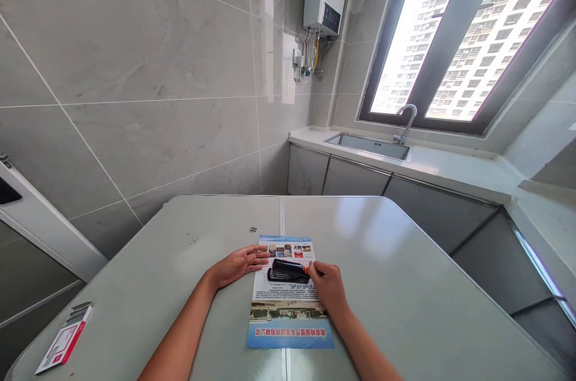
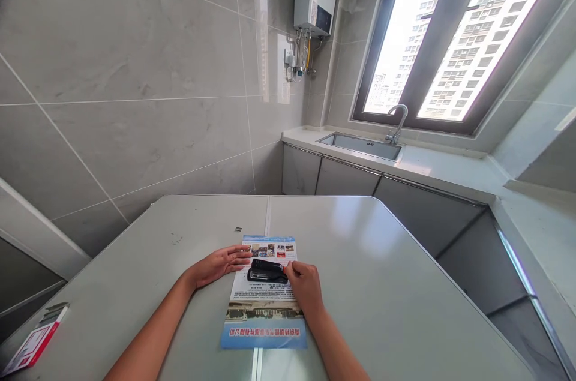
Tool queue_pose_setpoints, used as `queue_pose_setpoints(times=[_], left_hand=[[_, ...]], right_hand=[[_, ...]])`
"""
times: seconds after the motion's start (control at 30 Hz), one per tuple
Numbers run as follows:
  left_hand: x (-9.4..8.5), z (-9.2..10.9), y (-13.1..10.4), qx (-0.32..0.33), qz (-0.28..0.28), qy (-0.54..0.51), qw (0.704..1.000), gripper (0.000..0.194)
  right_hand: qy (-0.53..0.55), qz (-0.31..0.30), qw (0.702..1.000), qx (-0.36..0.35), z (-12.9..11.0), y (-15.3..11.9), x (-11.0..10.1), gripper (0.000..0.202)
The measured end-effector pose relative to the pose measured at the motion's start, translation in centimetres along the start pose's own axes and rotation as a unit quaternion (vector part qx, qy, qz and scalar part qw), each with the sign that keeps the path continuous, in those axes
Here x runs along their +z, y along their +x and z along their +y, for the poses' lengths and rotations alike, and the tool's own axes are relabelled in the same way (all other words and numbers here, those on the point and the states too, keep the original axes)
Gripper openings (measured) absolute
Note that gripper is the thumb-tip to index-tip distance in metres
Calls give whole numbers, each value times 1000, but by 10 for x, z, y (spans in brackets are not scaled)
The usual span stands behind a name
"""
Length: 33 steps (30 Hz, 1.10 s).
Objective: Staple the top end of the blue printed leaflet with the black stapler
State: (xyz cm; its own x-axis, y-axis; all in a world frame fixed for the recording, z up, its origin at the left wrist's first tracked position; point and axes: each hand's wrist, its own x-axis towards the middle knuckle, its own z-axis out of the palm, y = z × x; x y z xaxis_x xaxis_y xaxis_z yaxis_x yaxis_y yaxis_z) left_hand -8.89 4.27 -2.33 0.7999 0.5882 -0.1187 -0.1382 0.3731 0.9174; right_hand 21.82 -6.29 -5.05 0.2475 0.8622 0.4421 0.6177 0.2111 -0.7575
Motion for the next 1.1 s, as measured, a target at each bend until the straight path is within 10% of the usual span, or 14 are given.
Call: queue_pose_setpoints(times=[0.63, 0.8, 1.1], left_hand=[[7, 2, 3, -6, 40, -19, 999, 46], [0, 3, 1, 49, 104, -5, 993, 36], [-6, 10, -8, 107, 116, -82, 984, 41]], right_hand=[[8, -13, 1000, -21, -8, 1, -2, 44], [32, -97, 990, -100, -25, 0, 0, 24], [3, -181, 983, -33, -17, -5, 9, 29]])
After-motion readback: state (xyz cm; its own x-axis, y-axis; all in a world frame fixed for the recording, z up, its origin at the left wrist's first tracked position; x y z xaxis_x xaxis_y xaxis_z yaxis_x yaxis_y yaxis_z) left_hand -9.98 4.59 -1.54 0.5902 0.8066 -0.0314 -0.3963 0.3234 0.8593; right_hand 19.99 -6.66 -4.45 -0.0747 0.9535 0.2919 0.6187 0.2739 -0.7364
